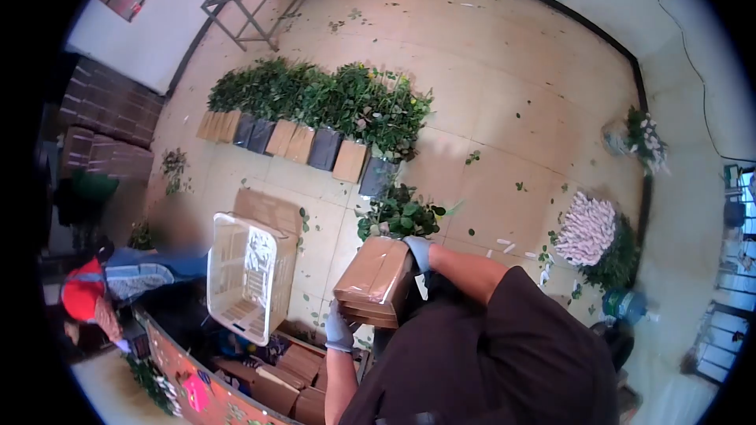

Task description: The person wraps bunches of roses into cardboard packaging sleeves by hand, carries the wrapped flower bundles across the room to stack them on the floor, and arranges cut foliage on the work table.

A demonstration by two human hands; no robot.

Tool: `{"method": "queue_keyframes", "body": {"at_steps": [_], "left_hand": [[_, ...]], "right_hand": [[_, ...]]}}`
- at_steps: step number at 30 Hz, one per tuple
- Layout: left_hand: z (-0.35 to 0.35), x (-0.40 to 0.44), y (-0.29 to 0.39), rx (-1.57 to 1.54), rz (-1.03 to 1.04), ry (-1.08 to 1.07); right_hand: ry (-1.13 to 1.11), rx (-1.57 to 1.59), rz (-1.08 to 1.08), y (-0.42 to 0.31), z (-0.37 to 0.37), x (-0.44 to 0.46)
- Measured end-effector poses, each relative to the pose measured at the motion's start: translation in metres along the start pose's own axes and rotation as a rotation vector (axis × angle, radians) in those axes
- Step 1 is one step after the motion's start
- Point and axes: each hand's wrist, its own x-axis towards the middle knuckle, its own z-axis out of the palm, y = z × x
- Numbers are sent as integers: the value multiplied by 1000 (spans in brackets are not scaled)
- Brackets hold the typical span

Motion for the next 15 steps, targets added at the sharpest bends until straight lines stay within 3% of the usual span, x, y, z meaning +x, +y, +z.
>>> {"method": "queue_keyframes", "body": {"at_steps": [2,3,4,5,7,9,10,12,13,15], "left_hand": [[17,23,18,135,19,-30],[-12,91,-23,386,279,-163],[-13,127,-29,467,319,-145],[-15,164,-36,548,357,-123],[21,156,1,496,281,-98],[38,172,25,950,404,-124],[30,208,2,1032,324,-199],[46,215,5,1313,499,-281],[51,223,-2,1363,543,-305],[58,231,-22,1457,591,-315]], "right_hand": [[31,-113,45,-14,-24,-2],[175,186,172,-29,-23,-6],[317,483,285,-36,-37,2],[425,523,256,-40,-49,11],[546,558,250,-39,-77,20],[849,224,211,-47,-105,30],[853,228,218,-51,-117,39],[1053,-55,107,-54,-148,59],[1047,-334,140,-56,-168,67],[1083,-290,138,-45,-208,103]]}}
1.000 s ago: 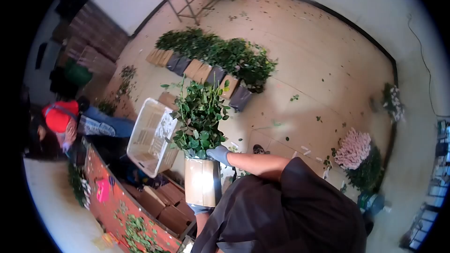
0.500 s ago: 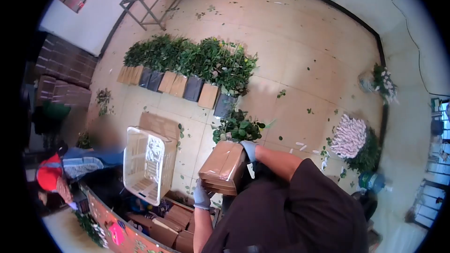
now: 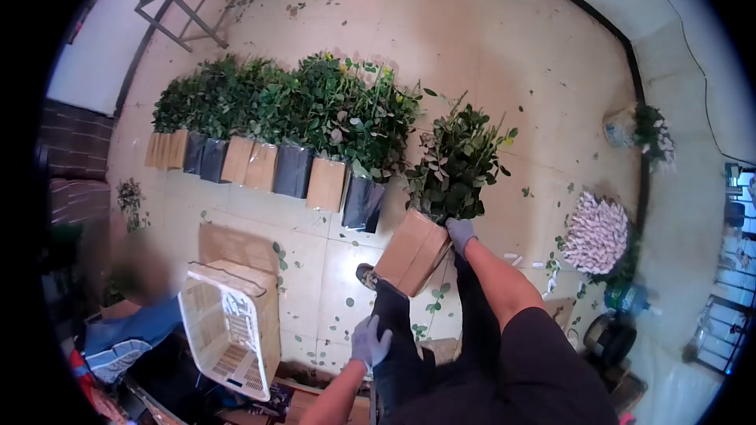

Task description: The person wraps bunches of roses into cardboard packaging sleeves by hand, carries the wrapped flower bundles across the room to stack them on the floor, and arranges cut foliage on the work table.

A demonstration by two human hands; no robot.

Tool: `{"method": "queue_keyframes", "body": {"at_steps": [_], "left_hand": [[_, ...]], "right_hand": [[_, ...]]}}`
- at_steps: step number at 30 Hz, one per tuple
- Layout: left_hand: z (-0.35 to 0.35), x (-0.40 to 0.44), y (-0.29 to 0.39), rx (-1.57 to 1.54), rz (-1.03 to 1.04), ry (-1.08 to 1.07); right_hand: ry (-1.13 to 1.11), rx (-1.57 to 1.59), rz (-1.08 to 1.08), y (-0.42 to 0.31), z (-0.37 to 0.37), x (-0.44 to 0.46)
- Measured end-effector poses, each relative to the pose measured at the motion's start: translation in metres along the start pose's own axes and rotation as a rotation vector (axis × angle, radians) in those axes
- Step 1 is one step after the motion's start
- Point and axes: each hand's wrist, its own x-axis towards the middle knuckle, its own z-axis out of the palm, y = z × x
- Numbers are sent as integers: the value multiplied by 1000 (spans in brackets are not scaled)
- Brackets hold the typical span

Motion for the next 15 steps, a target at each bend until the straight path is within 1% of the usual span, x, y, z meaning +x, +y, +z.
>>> {"method": "queue_keyframes", "body": {"at_steps": [1,2,3,5,6,8,10,11,13,15], "left_hand": [[27,5,-12,-22,17,15],[43,12,-13,96,24,-25],[52,14,-10,215,29,-71],[54,35,0,176,12,-107],[47,31,4,144,-14,-143],[42,38,16,159,-14,-109],[40,42,26,186,-15,-97],[39,45,29,192,-36,-89],[37,47,33,184,-31,-103],[41,43,36,188,-82,-111]], "right_hand": [[31,38,5,5,10,31],[57,82,-114,34,30,83],[44,78,-99,49,36,110],[68,-771,-1015,63,44,181],[-105,-395,-731,74,56,206],[-324,-36,-437,65,102,245],[-202,610,152,39,127,250],[-225,609,152,38,143,258],[-242,442,-47,36,170,262],[-301,449,-84,42,180,267]]}}
